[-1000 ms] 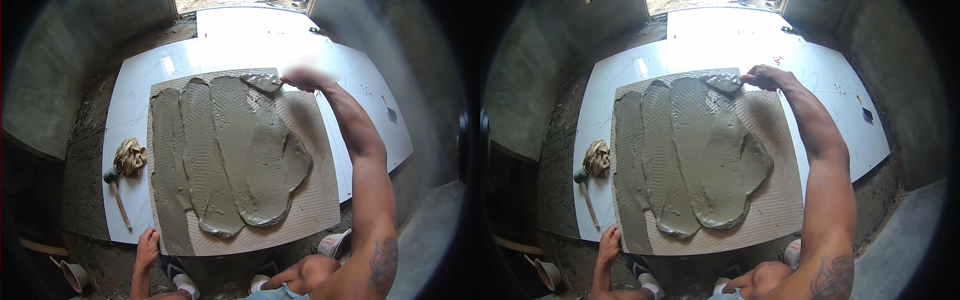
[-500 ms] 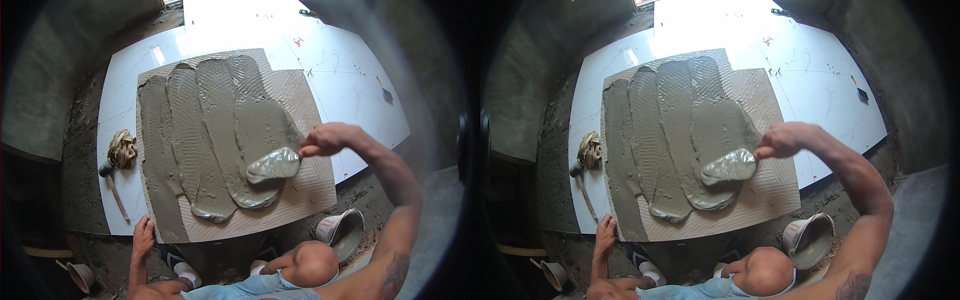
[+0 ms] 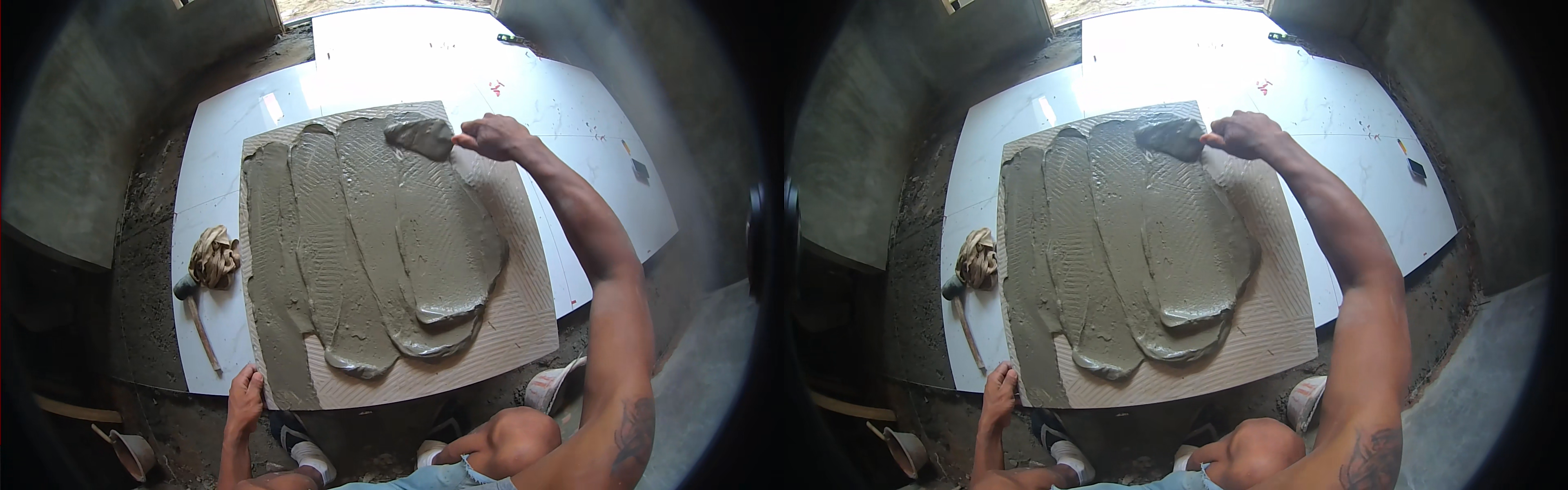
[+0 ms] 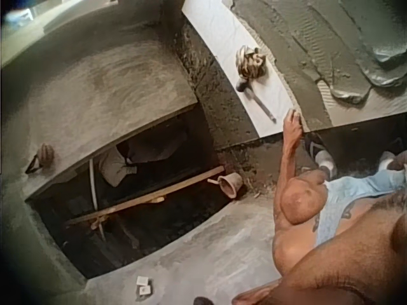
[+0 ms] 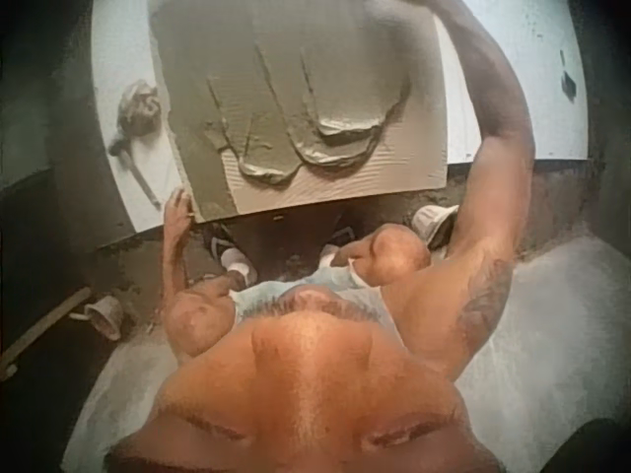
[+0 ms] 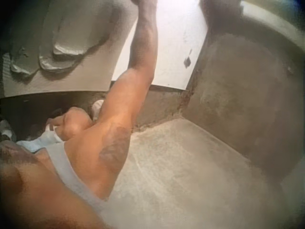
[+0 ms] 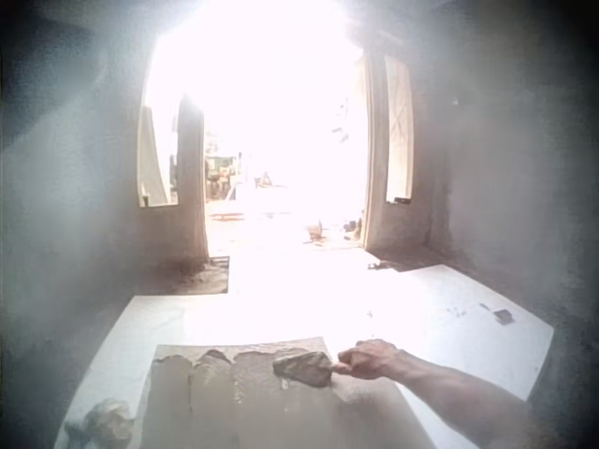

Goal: The person applies mortar to a large floor tile using a trowel. The person scoops mortar from a bucket and spreads it across the back of the tile in several rows.

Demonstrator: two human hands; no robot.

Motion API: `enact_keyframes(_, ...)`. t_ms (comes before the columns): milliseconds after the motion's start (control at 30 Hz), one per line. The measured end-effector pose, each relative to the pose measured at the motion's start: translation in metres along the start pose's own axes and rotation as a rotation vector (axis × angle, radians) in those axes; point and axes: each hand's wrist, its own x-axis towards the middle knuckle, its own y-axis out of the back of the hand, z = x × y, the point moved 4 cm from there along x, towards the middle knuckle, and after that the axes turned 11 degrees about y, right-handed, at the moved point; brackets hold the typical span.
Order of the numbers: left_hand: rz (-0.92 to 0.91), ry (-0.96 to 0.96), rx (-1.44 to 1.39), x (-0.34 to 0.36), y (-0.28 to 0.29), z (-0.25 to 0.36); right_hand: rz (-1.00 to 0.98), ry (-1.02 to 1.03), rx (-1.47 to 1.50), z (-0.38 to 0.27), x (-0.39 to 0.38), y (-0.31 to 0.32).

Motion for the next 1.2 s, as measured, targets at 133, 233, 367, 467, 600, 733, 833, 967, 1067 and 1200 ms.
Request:
enact_keyframes(133,-0.004,0.014,0.012,-0.002,-0.007,0.009,0.045,-0.059,0.200,0.021,0.017,0.000)
enact_keyframes(233,-0.025,0.023,-0.063,-0.004,-0.008,0.011,-0.057,-0.133,0.488,0.006,0.001,-0.007)
enact_keyframes(367,-0.024,0.044,0.004,-0.003,0.000,0.005,-0.322,-0.019,0.658,-0.018,-0.053,-0.012)
enact_keyframes(467,-0.027,0.079,-0.009,-0.007,-0.003,0.006,-0.271,-0.071,0.634,-0.005,-0.066,-0.004)
enact_keyframes(600,-0.036,-0.022,0.005,0.011,0.000,-0.007,-0.048,-0.206,0.608,0.037,-0.038,0.008)
enact_keyframes(733,-0.073,0.061,-0.059,0.009,-0.001,-0.009,-0.189,-0.193,0.500,0.033,-0.035,-0.005)
enact_keyframes(833,-0.051,0.035,-0.075,-0.003,-0.009,0.011,-0.305,-0.150,0.562,0.014,-0.078,-0.026)
enact_keyframes(967,-0.048,0.046,-0.057,0.003,-0.003,0.003,-0.478,-0.092,0.564,0.000,-0.145,-0.046)
enact_keyframes(1067,-0.027,0.040,0.006,0.008,0.012,-0.015,-0.307,0.156,-0.013,-0.015,-0.165,-0.042)
enact_keyframes(1200,0.010,0.046,-0.017,0.004,-0.001,-0.004,-0.188,0.008,-0.071,0.016,-0.152,-0.047)
